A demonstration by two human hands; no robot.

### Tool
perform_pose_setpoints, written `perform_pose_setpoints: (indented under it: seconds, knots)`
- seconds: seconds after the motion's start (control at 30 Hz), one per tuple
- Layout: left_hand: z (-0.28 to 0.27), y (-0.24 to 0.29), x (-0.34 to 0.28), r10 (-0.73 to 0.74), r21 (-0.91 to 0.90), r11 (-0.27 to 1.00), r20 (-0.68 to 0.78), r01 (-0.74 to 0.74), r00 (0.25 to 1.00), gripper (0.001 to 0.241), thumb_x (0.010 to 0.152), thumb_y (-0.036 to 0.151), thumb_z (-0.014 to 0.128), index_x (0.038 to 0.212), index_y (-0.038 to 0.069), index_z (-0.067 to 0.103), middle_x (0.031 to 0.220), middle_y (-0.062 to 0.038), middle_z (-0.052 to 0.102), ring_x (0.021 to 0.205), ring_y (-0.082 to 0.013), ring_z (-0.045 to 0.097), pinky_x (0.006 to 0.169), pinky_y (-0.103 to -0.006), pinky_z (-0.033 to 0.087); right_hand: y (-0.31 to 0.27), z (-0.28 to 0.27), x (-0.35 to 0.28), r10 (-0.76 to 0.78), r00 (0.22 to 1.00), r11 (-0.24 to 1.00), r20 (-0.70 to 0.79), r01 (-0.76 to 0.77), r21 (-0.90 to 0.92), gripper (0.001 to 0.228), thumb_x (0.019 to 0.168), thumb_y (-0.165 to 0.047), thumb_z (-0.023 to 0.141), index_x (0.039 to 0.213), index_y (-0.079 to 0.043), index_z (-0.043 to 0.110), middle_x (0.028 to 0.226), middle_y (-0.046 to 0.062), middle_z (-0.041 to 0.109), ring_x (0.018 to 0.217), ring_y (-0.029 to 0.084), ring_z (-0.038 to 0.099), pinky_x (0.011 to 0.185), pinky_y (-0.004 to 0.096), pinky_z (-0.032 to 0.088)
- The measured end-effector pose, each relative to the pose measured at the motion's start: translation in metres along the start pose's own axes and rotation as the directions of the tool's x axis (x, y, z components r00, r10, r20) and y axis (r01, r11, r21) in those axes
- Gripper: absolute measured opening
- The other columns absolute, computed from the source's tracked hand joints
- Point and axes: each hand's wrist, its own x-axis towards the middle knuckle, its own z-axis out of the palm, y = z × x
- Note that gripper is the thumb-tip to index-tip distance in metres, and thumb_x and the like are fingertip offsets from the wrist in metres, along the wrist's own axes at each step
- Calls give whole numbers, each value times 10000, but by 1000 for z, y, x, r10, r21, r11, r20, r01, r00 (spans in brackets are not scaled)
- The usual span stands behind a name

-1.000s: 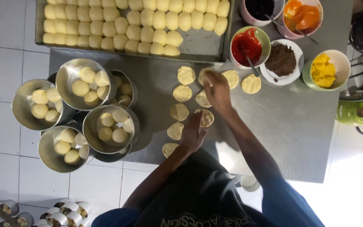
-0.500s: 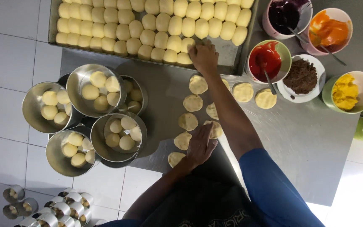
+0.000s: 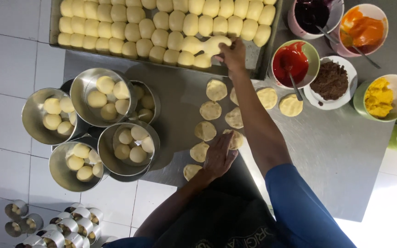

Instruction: Flattening dough balls by hand and arranging them on a workbench before topping them with jam.

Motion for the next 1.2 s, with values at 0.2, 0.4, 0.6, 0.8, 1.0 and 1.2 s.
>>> perform_pose_setpoints:
  seconds: [0.2, 0.4, 0.6, 0.8, 1.0, 1.2]
  knots:
    - [-8, 12, 1, 32, 35, 999, -16, -31, 999, 638, 1093, 422, 416, 1460, -97, 460, 1333, -286, 599, 1229, -453, 567, 1065, -523, 447, -22, -28, -21, -39, 999, 992, -32, 43, 123, 242, 934, -32, 709, 1053, -42, 499, 1004, 113, 636, 839, 230, 732, 666, 359, 675]
    - [1, 7, -7, 78, 124, 990, -48, -72, 996, 559, 1057, 361, 486, 1411, -70, 517, 1304, -270, 615, 1218, -437, 577, 1061, -550, 425, -42, -45, -41, -135, 988, 983, -75, 143, 116, 239, 939, -17, 696, 1041, -62, 484, 1005, 111, 646, 855, 234, 756, 701, 370, 693]
    - [-8, 21, -12, 116, 98, 989, -90, -107, 989, 535, 1042, 329, 525, 1409, -61, 526, 1330, -273, 622, 1236, -433, 571, 1073, -532, 425, -25, -77, -22, -267, 957, 932, -114, 287, 223, 292, 914, 39, 696, 1041, -103, 475, 984, 91, 642, 801, 225, 717, 694, 394, 676]
    - [10, -9, -19, 117, 56, 993, -188, -108, 975, 469, 1070, 329, 517, 1367, -28, 582, 1269, -234, 647, 1158, -397, 641, 1022, -505, 500, -61, -114, -61, -321, 943, 912, -91, 334, 240, 273, 971, 22, 684, 1100, -134, 501, 1018, 37, 611, 876, 165, 647, 720, 361, 625]
    - [22, -58, -11, -253, -612, 790, -269, 38, 929, 434, 1095, 342, 530, 1333, -5, 637, 1271, -144, 662, 1092, -255, 672, 865, -383, 590, -97, -114, -177, -83, 975, 985, 205, 49, 165, 310, 927, -15, 624, 1202, -145, 560, 1070, 20, 649, 927, 153, 685, 716, 326, 612]
    - [1, -44, 9, -551, -853, 443, -17, 275, 834, 356, 1004, 351, 543, 1283, 139, 605, 1116, 12, 650, 996, -108, 678, 771, -298, 632, -7, -128, -252, -14, 790, 944, 614, 212, -252, 492, 945, -67, 715, 1403, -105, 539, 1226, 13, 641, 1118, 136, 632, 962, 291, 551]
